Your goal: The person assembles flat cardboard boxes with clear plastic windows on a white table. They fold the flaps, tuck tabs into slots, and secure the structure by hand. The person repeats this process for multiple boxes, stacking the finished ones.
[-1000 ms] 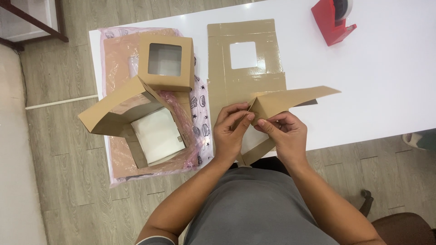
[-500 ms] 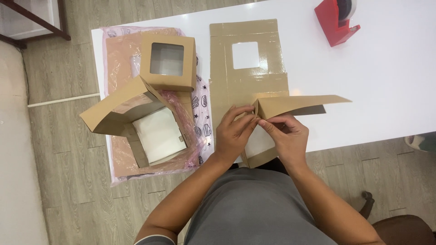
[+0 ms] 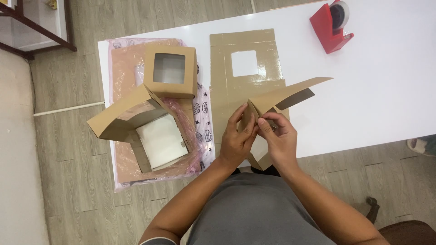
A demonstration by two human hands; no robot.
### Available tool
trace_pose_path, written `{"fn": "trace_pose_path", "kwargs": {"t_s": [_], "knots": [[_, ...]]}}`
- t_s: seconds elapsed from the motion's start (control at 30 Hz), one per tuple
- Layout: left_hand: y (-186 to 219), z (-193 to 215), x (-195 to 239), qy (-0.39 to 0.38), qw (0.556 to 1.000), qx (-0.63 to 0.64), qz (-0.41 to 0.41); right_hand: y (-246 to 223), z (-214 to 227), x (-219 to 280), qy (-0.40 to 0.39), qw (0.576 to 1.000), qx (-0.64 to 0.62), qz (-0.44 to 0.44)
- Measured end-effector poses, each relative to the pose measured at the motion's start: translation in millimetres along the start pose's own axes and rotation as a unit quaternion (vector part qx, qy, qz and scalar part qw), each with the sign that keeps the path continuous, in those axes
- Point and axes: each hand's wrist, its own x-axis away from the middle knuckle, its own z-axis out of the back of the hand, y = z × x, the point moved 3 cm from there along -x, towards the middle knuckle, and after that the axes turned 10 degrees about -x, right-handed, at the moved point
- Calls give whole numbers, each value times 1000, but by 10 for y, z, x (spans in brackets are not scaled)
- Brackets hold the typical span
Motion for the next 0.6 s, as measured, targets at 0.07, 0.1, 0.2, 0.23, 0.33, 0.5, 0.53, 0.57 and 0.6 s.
{"fn": "trace_pose_path", "kwargs": {"t_s": [0.07,0.1,0.2,0.23,0.33,0.5,0.53,0.57,0.6], "knots": [[11,8,-17,-12,999,-19,-24,40,-2,41,-13,1000,1,7],[-1,-23,-3,-23,999,-26,-29,64,-2,59,-38,998,33,33],[-121,-66,82,-37,999,22,9,49,-30,66,-92,994,55,38],[-195,-71,111,-40,995,73,51,36,-59,58,-123,991,43,19],[-425,-75,139,-33,975,170,142,39,64,-64,-170,982,66,37],[-507,156,-51,-21,953,201,224,82,783,-385,48,949,241,200],[-541,182,-63,-24,949,204,238,72,881,-442,88,928,275,237],[-586,190,-65,-24,950,203,236,101,866,-494,88,928,274,238],[-626,188,-66,-36,945,212,247,132,850,-550,73,935,265,225]]}}
